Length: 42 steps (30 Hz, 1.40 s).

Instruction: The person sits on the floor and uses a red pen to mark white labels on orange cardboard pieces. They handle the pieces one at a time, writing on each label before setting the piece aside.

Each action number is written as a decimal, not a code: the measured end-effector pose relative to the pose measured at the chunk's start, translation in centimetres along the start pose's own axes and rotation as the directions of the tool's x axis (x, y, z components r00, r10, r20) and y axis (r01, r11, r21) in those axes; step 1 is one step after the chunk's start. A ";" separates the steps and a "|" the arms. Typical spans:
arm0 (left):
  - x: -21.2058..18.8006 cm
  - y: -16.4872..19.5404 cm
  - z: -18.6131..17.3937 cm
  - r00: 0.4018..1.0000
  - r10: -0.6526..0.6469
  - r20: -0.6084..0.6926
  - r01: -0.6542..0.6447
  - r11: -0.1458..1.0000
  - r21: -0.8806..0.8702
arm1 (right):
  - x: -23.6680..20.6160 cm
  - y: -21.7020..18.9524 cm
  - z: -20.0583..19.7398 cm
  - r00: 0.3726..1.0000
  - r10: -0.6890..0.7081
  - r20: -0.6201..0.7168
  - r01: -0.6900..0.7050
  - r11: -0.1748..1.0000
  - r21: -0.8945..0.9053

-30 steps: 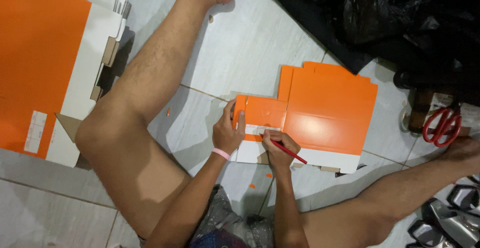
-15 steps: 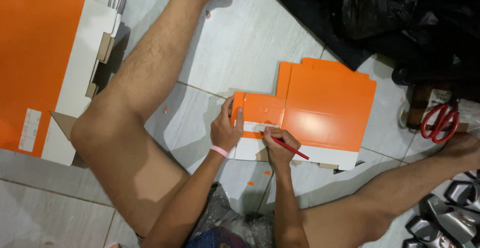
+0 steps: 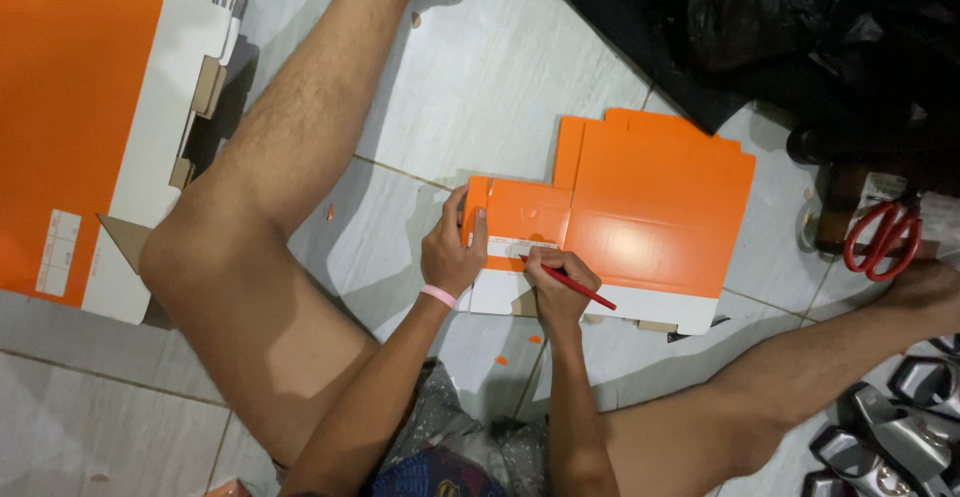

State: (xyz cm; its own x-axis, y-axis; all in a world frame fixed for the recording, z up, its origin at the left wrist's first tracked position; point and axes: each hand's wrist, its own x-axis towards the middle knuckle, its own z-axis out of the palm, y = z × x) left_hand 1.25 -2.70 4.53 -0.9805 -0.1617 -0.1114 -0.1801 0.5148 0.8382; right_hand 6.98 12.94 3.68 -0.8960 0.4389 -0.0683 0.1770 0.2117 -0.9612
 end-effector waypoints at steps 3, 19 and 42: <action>0.0 0.0 0.0 0.995 0.079 -0.053 -0.080 0.997 -0.010 | 0.0 0.2 0.0 0.998 -0.066 0.011 0.067 0.997 -0.042; -0.1 0.1 0.0 1.000 0.018 -0.010 -0.018 1.000 -0.012 | 0.2 0.0 -0.2 0.998 -0.070 -0.001 0.070 0.998 0.003; -0.3 0.6 -0.2 0.995 0.092 -0.048 -0.093 0.996 -0.008 | 0.5 -0.5 -0.9 0.996 0.088 0.017 -0.088 0.996 -0.001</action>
State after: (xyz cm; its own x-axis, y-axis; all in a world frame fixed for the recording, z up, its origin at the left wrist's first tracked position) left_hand 1.43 -2.46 5.18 -0.9880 -0.1541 -0.0077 -0.0878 0.5204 0.8494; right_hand 6.82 13.83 4.32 -0.8839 0.4406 -0.1572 0.2553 0.1728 -0.9513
